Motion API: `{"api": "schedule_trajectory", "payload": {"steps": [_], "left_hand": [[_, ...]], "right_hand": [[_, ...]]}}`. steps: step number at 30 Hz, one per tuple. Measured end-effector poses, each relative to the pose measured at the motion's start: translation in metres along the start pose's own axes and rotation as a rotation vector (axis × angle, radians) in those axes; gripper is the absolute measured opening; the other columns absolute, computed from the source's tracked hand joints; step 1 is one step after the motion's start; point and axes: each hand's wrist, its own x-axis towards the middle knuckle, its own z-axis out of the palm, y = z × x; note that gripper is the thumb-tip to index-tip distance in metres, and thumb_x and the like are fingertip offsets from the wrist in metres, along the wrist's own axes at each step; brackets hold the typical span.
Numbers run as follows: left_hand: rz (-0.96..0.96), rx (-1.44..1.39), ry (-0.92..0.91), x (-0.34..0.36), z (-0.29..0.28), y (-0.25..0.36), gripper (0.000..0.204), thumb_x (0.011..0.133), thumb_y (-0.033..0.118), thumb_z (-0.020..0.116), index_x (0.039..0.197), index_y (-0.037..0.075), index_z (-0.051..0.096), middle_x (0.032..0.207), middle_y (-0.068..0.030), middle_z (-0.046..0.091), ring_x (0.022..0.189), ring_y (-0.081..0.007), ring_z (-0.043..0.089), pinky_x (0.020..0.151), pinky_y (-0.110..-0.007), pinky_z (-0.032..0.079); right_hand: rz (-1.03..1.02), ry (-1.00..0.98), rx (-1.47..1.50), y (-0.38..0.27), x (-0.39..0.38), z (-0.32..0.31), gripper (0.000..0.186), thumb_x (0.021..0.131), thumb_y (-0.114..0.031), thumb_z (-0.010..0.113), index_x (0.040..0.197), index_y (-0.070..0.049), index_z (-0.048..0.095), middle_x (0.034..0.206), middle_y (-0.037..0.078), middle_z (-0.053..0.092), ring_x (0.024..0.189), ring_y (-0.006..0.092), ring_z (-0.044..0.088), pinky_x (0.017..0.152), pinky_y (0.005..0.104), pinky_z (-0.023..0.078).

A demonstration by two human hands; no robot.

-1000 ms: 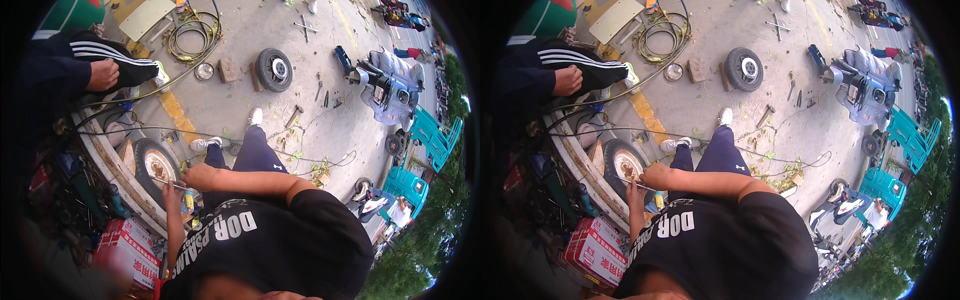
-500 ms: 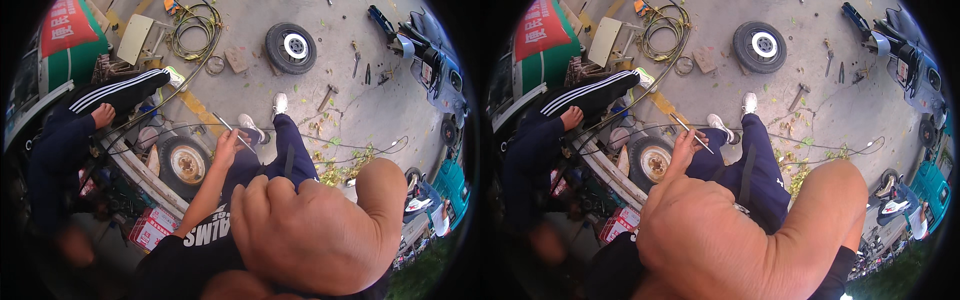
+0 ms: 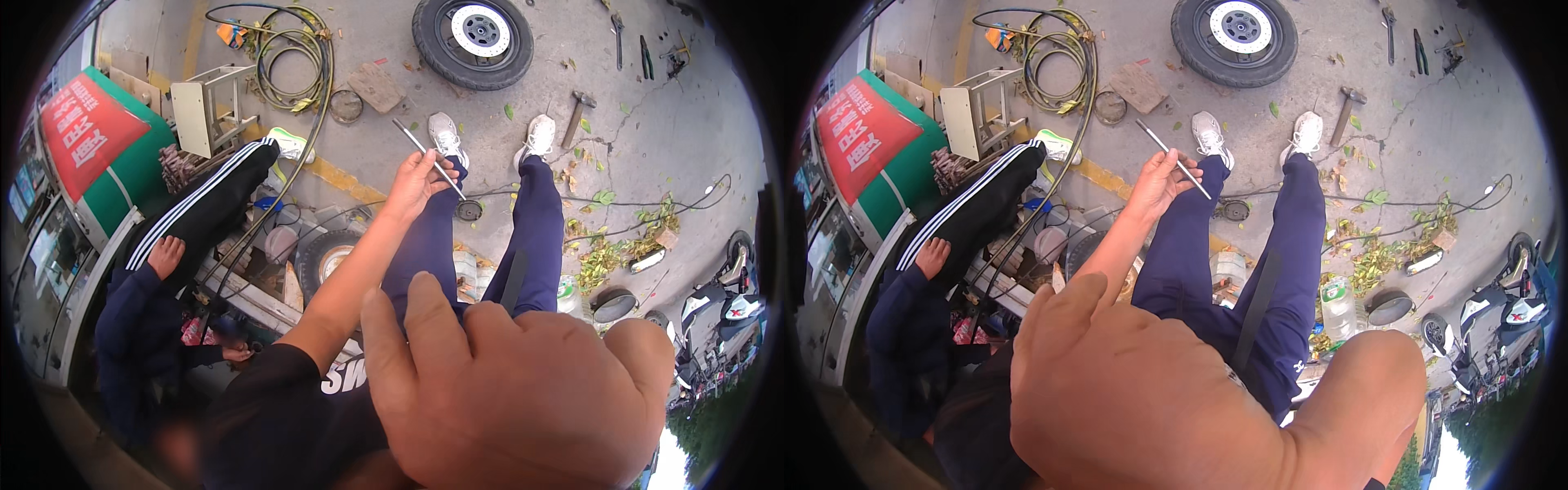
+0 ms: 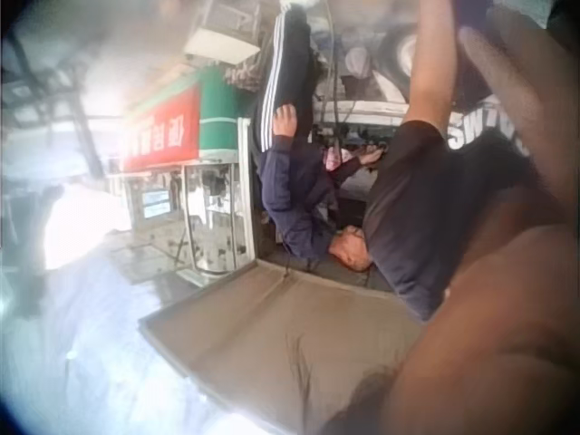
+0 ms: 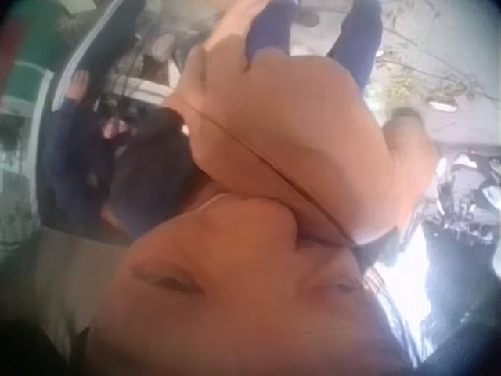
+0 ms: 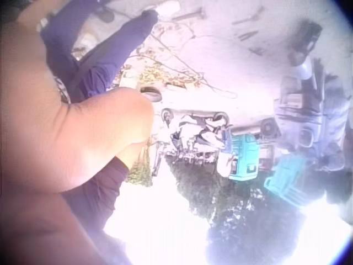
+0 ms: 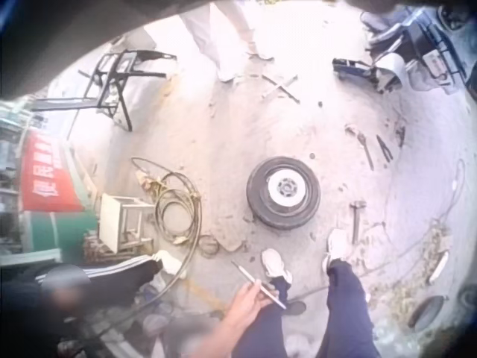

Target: The person uses a hammer and pliers to remove a tire from a rim, then retrieves a bearing from a shelf and applies lubricant to it.

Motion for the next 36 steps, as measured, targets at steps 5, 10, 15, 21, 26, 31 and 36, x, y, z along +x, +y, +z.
{"api": "schedule_trajectory", "payload": {"steps": [5, 10, 15, 21, 26, 31, 36], "left_hand": [[0.023, -0.043, 0.066, 0.06, 0.01, -0.003, 0.022, 0.098, 0.028, 0.054, 0.098, 0.006, 0.058, 0.094, -0.0123, 0.064, 0.09, -0.0274, 0.067, 0.079, -0.042, 0.058], [0.097, 0.055, 0.019, 0.118, 0.052, 0.006, 0.025, 0.099, 0.029, 0.053, 0.102, 0.004, 0.057, 0.095, -0.0119, 0.064, 0.091, -0.0272, 0.067, 0.081, -0.042, 0.058], [0.201, 0.177, -0.006, 0.224, 0.108, 0.006, 0.024, 0.099, 0.028, 0.053, 0.105, 0.005, 0.058, 0.098, -0.0108, 0.065, 0.091, -0.0241, 0.068, 0.079, -0.039, 0.057], [0.227, 0.605, -0.128, 0.363, 0.104, 0.031, 0.026, 0.098, 0.029, 0.054, 0.1, 0.003, 0.057, 0.088, -0.0071, 0.061, 0.083, -0.0196, 0.067, 0.073, -0.033, 0.058], [0.265, 0.676, -0.206, 0.453, 0.101, 0.049, 0.024, 0.101, 0.029, 0.048, 0.1, 0.005, 0.054, 0.078, -0.005, 0.06, 0.068, -0.0153, 0.066, 0.063, -0.026, 0.056], [0.344, 0.675, -0.237, 0.495, 0.113, 0.065, 0.026, 0.104, 0.029, 0.041, 0.106, 0.005, 0.052, 0.07, -0.0034, 0.057, 0.062, -0.0139, 0.063, 0.056, -0.023, 0.051], [0.239, 0.509, -0.323, 0.481, 0.111, 0.074, 0.03, 0.105, 0.023, 0.036, 0.118, -0.002, 0.048, 0.074, -0.0063, 0.058, 0.061, -0.0142, 0.062, 0.055, -0.027, 0.054]], "right_hand": [[0.2, 0.065, 0.633, 0.061, -0.038, 0.06, 0.026, 0.077, -0.016, 0.062, 0.1, -0.005, 0.057, 0.088, 0.006, 0.056, 0.068, 0.0174, 0.059, 0.051, 0.0321, 0.049], [0.078, 0.327, 0.712, 0.129, -0.067, 0.122, 0.022, 0.079, -0.016, 0.062, 0.096, -0.002, 0.059, 0.085, 0.01, 0.061, 0.071, 0.0248, 0.062, 0.057, 0.037, 0.051], [0.218, 0.582, 0.799, 0.249, -0.052, 0.24, 0.021, 0.08, -0.017, 0.062, 0.091, 0.0, 0.061, 0.083, 0.014, 0.065, 0.074, 0.0323, 0.065, 0.063, 0.042, 0.052], [1.214, 0.032, 0.672, 0.452, -0.107, 0.612, 0.036, 0.086, -0.021, 0.061, 0.117, -0.003, 0.061, 0.118, 0.022, 0.062, 0.113, 0.0356, 0.058, 0.094, 0.0455, 0.048], [1.796, -0.153, 0.436, 0.535, -0.236, 0.776, 0.038, 0.089, -0.027, 0.063, 0.12, -0.007, 0.058, 0.132, 0.016, 0.053, 0.12, 0.0335, 0.055, 0.098, 0.0458, 0.046], [1.929, 0.05, 0.328, 0.611, -0.279, 0.815, 0.066, 0.086, -0.043, 0.066, 0.135, -0.005, 0.042, 0.139, 0.019, 0.046, 0.125, 0.038, 0.049, 0.101, 0.0491, 0.043], [1.905, 0.229, 0.564, 0.678, -0.309, 0.862, 0.078, 0.083, -0.048, 0.067, 0.135, 0.005, 0.042, 0.136, 0.026, 0.049, 0.126, 0.0395, 0.048, 0.101, 0.0466, 0.043]]}}
